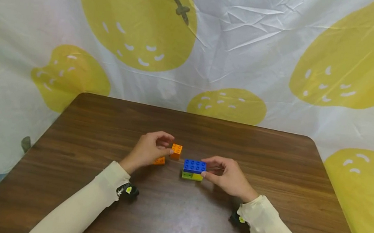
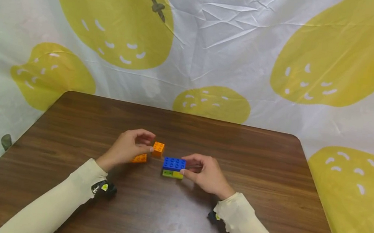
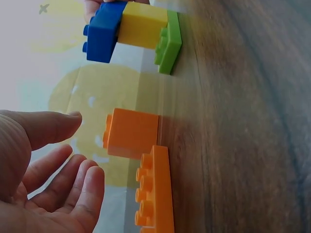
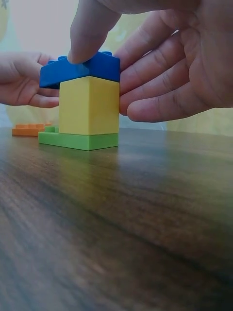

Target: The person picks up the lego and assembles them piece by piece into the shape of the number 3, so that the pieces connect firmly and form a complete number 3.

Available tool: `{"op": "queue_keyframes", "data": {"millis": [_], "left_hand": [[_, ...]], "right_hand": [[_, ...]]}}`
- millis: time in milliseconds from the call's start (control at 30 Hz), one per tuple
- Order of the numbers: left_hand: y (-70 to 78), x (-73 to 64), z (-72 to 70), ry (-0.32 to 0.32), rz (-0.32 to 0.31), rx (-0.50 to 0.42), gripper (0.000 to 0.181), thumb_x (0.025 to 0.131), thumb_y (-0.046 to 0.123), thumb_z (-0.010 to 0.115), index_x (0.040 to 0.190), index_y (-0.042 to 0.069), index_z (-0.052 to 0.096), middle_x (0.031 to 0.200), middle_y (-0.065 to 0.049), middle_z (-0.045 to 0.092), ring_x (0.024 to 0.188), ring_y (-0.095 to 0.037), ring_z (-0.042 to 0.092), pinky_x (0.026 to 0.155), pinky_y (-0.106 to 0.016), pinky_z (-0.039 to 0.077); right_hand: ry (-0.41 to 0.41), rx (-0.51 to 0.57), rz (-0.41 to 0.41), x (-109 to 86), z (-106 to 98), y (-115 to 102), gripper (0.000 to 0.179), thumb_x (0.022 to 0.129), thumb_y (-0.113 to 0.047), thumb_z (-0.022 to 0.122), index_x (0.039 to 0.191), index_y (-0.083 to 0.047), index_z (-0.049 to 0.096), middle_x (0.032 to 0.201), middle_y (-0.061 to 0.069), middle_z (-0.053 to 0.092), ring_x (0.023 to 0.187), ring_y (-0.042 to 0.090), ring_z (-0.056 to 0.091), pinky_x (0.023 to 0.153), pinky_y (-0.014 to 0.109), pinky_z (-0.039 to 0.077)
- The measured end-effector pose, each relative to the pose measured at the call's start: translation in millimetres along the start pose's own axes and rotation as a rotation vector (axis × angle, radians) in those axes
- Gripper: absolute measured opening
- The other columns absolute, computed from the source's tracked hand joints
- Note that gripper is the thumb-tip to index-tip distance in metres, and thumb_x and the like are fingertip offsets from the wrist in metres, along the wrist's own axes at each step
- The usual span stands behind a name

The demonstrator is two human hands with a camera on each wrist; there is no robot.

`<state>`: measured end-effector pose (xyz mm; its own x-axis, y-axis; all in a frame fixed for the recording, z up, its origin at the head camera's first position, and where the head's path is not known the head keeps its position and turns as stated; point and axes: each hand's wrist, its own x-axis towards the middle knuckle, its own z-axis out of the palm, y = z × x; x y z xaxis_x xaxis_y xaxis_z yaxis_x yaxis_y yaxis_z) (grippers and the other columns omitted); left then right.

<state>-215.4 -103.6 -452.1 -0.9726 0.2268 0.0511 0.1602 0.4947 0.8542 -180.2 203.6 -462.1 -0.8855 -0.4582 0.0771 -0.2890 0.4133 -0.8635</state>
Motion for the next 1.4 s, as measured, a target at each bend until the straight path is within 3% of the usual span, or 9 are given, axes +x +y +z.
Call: {"op": "queue_keyframes", "data": {"millis": [400, 867, 1400], "left_hand": [[-6.8, 15.2, -0.7, -0.051, -0.002, -0.025, 0.043, 0.091, 0.018, 0.085, 0.131, 0.008, 0.072, 0.134, -0.011, 0.072, 0.120, -0.029, 0.069, 0.105, -0.043, 0.058], [-13.0, 23.9, 7.0, -0.142, 0.022, 0.017, 0.048, 0.089, 0.014, 0.086, 0.134, 0.008, 0.071, 0.137, -0.010, 0.071, 0.124, -0.030, 0.068, 0.107, -0.044, 0.057], [-16.1, 21.2, 11.2, -0.139, -0.016, 0.034, 0.040, 0.089, 0.012, 0.085, 0.127, 0.008, 0.074, 0.123, -0.010, 0.075, 0.111, -0.024, 0.072, 0.101, -0.041, 0.060]], "right_hand": [[-0.010, -0.012, -0.007, 3.5, -1.5, 1.5, 0.034, 0.092, -0.017, 0.084, 0.124, -0.008, 0.075, 0.112, 0.010, 0.080, 0.103, 0.022, 0.076, 0.086, 0.028, 0.063], [-0.005, -0.027, -0.016, 1.9, -3.3, 5.2, 0.033, 0.090, -0.015, 0.085, 0.122, -0.010, 0.077, 0.109, 0.008, 0.081, 0.098, 0.019, 0.077, 0.081, 0.026, 0.063], [-0.019, -0.003, -0.003, 4.0, -1.6, 2.8, 0.034, 0.090, -0.014, 0.085, 0.123, -0.008, 0.076, 0.110, 0.011, 0.080, 0.100, 0.024, 0.077, 0.081, 0.027, 0.062]]}}
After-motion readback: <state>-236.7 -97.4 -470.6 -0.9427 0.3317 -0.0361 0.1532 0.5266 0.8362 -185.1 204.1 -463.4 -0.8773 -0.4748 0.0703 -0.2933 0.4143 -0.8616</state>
